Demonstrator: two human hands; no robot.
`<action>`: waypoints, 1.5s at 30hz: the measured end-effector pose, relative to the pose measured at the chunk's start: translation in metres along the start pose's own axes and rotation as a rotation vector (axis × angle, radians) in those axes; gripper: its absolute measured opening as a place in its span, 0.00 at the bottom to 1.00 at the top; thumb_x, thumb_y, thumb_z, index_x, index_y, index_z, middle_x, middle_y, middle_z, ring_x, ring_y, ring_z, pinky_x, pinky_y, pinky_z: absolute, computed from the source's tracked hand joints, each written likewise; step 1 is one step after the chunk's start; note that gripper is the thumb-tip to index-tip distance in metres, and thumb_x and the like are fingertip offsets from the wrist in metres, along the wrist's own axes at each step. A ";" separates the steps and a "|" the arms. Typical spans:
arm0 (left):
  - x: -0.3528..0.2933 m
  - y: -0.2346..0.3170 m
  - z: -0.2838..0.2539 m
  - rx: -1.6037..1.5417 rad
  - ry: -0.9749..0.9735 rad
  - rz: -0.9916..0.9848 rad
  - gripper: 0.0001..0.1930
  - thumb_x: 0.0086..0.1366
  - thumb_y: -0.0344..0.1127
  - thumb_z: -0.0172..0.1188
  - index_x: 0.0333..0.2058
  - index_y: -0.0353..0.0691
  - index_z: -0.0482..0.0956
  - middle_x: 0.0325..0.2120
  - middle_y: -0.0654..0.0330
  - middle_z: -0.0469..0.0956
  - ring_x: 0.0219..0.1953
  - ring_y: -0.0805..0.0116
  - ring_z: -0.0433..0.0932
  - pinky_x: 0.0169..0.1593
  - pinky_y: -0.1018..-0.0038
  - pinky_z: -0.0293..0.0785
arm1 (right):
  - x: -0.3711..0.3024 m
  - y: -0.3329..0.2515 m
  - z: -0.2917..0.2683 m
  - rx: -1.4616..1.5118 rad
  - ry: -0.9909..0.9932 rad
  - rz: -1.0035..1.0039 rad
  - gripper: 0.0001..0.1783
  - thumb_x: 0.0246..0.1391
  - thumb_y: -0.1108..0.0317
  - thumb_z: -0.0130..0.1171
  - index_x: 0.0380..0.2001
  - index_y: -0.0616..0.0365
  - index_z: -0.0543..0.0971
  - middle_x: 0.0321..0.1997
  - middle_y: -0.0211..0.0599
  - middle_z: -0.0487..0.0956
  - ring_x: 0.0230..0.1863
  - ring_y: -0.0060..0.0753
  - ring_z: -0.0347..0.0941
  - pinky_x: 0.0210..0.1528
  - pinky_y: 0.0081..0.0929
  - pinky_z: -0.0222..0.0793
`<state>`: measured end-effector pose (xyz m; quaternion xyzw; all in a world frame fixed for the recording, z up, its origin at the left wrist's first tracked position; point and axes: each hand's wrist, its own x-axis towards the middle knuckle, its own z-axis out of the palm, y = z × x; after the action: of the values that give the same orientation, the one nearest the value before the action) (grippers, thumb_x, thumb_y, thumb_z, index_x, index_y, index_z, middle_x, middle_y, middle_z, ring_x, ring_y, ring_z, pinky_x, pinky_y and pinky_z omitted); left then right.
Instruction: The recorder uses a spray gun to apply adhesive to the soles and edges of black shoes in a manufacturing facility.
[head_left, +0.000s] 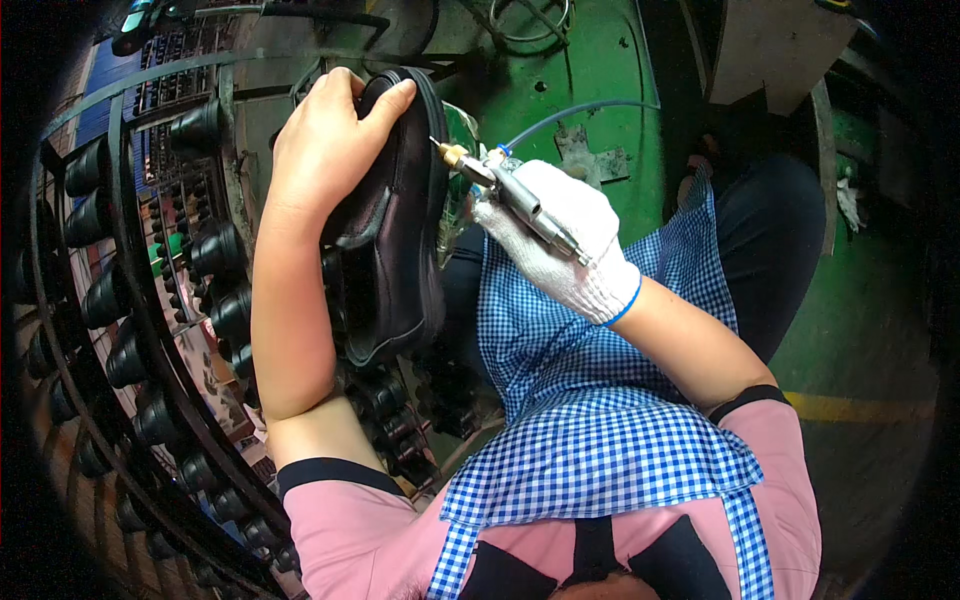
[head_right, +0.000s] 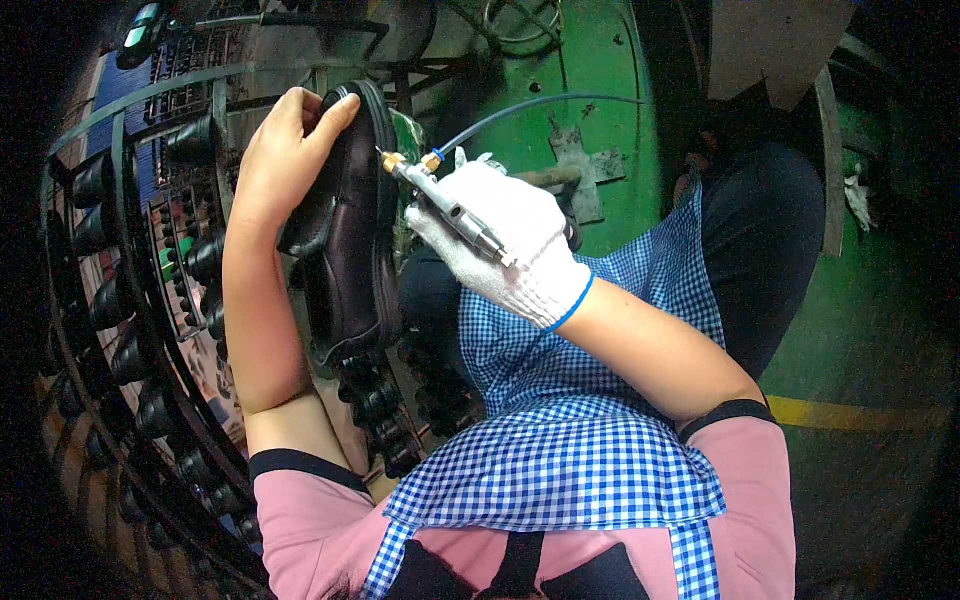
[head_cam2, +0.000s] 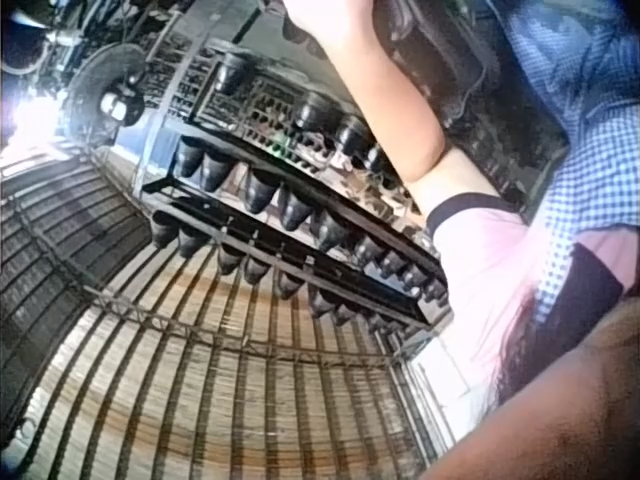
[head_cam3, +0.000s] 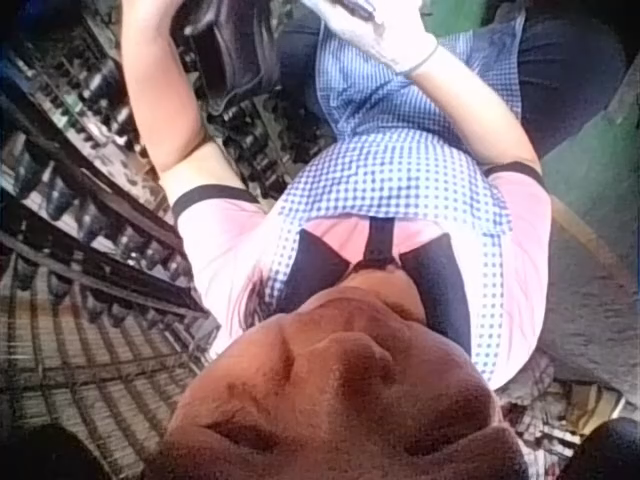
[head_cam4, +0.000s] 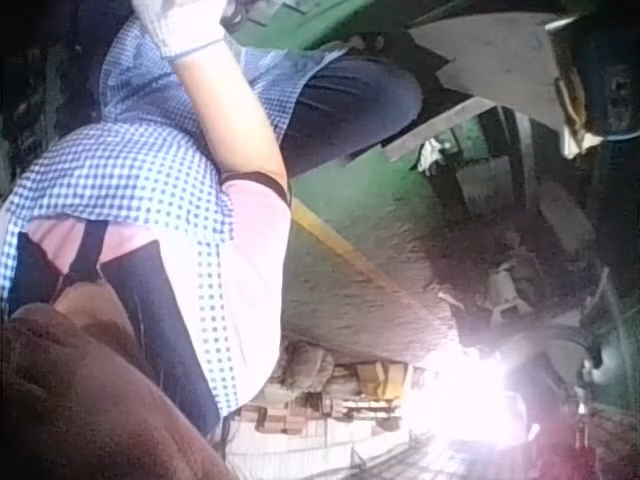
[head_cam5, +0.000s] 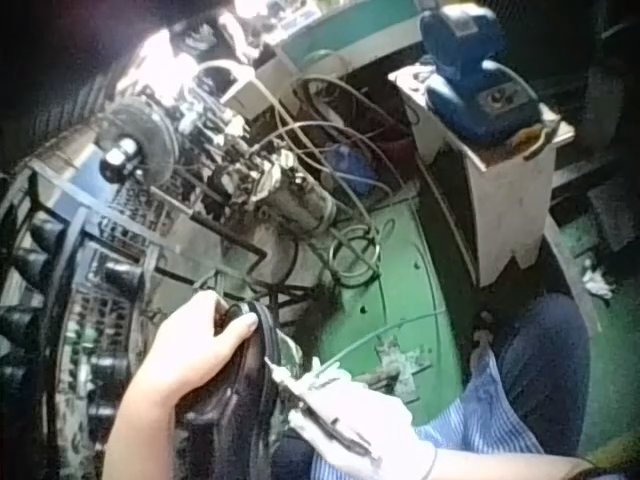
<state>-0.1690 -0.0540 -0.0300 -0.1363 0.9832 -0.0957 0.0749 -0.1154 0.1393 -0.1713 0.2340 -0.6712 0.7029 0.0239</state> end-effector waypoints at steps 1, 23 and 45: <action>0.002 -0.002 0.001 -0.020 -0.006 -0.023 0.33 0.64 0.64 0.60 0.40 0.30 0.79 0.38 0.46 0.82 0.42 0.54 0.81 0.50 0.65 0.74 | -0.004 0.000 0.002 -0.011 0.001 -0.017 0.14 0.55 0.64 0.69 0.44 0.54 0.84 0.30 0.38 0.78 0.29 0.40 0.77 0.30 0.33 0.74; 0.009 -0.030 0.018 -0.090 0.055 -0.130 0.39 0.61 0.68 0.60 0.40 0.27 0.80 0.40 0.40 0.82 0.44 0.50 0.81 0.53 0.63 0.73 | -0.038 -0.023 0.004 -0.093 -0.129 -0.001 0.10 0.49 0.65 0.73 0.32 0.52 0.82 0.27 0.38 0.78 0.27 0.42 0.78 0.30 0.31 0.76; 0.018 -0.044 0.025 -0.127 0.018 -0.193 0.44 0.57 0.74 0.58 0.46 0.30 0.81 0.46 0.39 0.81 0.50 0.49 0.81 0.57 0.63 0.71 | -0.079 -0.032 -0.022 -0.061 -0.359 -0.021 0.12 0.51 0.59 0.71 0.33 0.51 0.81 0.26 0.32 0.77 0.23 0.36 0.77 0.24 0.29 0.72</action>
<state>-0.1706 -0.1049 -0.0468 -0.2341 0.9702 -0.0414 0.0475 -0.0401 0.1853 -0.1694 0.3620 -0.6832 0.6289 -0.0820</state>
